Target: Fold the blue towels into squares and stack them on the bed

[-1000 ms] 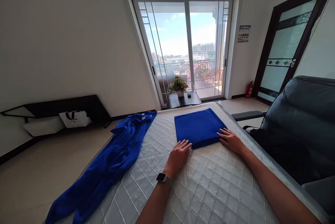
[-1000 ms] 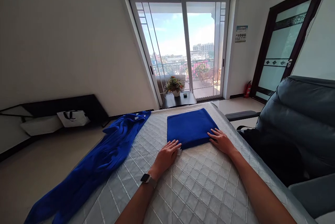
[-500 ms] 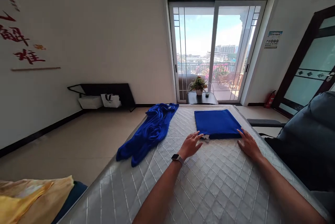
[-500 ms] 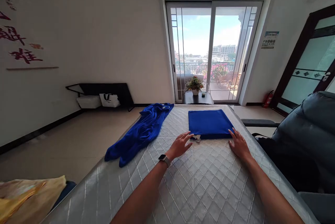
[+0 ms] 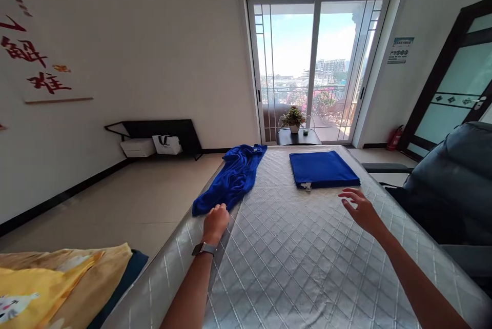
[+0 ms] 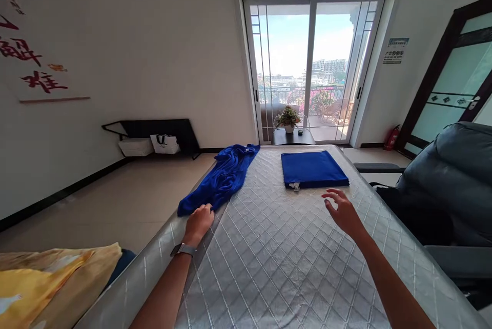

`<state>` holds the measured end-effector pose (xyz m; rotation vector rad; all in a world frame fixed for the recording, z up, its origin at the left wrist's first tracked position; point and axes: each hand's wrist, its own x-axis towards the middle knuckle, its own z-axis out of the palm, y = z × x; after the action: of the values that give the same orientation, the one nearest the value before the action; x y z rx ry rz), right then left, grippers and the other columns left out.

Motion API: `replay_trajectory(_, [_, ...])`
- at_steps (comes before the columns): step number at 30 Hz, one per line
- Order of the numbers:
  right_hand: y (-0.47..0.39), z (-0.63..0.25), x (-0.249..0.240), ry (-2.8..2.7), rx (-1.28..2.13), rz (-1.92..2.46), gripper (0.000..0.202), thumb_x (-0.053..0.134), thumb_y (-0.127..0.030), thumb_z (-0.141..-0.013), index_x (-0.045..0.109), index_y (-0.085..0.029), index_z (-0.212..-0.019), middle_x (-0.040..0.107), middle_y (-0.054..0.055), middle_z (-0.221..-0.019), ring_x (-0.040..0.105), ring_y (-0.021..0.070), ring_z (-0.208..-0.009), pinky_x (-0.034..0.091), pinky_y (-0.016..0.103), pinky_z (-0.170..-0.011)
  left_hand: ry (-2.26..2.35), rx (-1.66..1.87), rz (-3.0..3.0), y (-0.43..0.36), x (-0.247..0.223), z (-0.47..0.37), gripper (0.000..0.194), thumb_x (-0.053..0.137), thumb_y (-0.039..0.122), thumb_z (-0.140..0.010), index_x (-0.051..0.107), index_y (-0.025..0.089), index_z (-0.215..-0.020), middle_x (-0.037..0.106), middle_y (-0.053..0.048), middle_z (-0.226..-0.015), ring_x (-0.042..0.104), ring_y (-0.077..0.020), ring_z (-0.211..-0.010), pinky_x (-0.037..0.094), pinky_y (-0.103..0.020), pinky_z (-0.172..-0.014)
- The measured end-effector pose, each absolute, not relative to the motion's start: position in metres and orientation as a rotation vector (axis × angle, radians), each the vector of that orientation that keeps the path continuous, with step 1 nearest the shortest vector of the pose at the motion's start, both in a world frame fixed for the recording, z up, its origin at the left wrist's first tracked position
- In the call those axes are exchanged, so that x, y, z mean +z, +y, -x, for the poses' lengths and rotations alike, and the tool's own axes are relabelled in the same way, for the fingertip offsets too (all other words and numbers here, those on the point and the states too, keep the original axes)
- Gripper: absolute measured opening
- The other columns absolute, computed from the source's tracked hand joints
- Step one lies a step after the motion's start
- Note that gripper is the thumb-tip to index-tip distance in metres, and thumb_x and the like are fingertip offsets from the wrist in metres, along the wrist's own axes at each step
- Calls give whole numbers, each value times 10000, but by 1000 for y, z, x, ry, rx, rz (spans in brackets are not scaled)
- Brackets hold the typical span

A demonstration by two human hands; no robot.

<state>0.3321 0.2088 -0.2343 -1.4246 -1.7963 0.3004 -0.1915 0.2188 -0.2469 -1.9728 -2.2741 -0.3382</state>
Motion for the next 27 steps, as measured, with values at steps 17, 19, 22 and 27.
replay_trajectory(17, [121, -196, -245, -2107, 1659, 975, 504, 779, -518, -813, 655, -261, -1229, 462, -81, -677, 391, 95, -610, 328, 225, -564, -665, -564, 4276, 90, -234, -19, 399, 590, 550, -921, 719, 267, -1170, 760, -69, -975, 740, -226, -875, 586, -330, -787])
replay_trajectory(19, [120, -203, -237, -1998, 1690, 984, 432, 775, -470, -816, 665, -235, -1161, 541, -53, -790, 449, 99, -679, 366, 218, -606, -1313, -1000, 4018, 108, -218, 2, 352, 549, 470, -958, 720, 212, -1124, 764, -73, -963, 735, -203, -857, 592, -318, -790])
replay_trajectory(22, [120, -221, -223, -2021, 1740, 906, 451, 837, -434, -745, 685, -228, -1116, 589, -36, -926, 478, 93, -741, 387, 198, -636, -1762, -1334, 3314, 146, -212, 34, 309, 506, 261, -930, 717, 225, -1154, 747, -72, -1166, 684, -214, -1101, 534, -381, -1023])
replay_trajectory(27, [120, -235, -225, -2430, 1983, 494, 625, 949, -554, -508, 718, -202, -971, 653, -60, -852, 528, 79, -655, 412, 179, -571, -1685, -905, 2934, 196, -253, 63, 668, 438, 46, -796, 595, 287, -1398, 465, -15, -1586, 363, -226, -1496, 266, -495, -1267])
